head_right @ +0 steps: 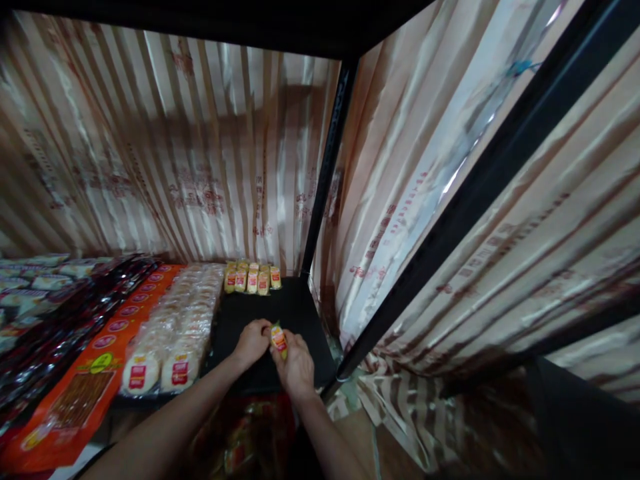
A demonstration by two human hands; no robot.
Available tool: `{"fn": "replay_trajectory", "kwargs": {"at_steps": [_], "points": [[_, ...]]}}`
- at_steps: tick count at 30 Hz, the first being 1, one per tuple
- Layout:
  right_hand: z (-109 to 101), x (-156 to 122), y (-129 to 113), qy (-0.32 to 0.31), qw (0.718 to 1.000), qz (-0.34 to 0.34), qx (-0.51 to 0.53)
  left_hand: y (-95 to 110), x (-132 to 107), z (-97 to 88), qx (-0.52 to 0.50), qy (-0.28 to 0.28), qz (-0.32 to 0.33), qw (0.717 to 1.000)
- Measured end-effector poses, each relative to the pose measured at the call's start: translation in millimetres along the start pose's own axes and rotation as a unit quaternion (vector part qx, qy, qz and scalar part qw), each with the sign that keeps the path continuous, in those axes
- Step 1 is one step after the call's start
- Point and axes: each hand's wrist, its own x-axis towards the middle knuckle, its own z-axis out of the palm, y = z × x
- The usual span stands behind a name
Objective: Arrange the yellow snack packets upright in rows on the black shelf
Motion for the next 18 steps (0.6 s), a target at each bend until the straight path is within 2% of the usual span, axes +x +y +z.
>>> {"fn": "replay_trajectory", "kwargs": {"at_steps": [3, 6, 9, 13, 18], "points": [[12, 15, 2, 0.044, 0.998, -0.006, 0.037, 5, 12, -2.7, -0.011, 0.040, 0.006, 0.999], [27, 29, 7, 0.066, 0.994, -0.022, 0.090, 7, 26, -4.5, -0.023, 0.054, 0.007, 0.998], [41, 45, 14, 0.079, 0.989, -0.010, 0.125, 7, 41, -3.1, -0.044, 0.068, 0.028, 0.996], [51, 73, 21, 0.104, 0.980, 0.025, 0.170, 7, 57, 6.3, -0.081, 0.112, 0.044, 0.989], [56, 109, 22, 0.141, 0.969, 0.045, 0.197, -2, 67, 25.5, -0.022, 0.153, 0.071, 0.985]]}}
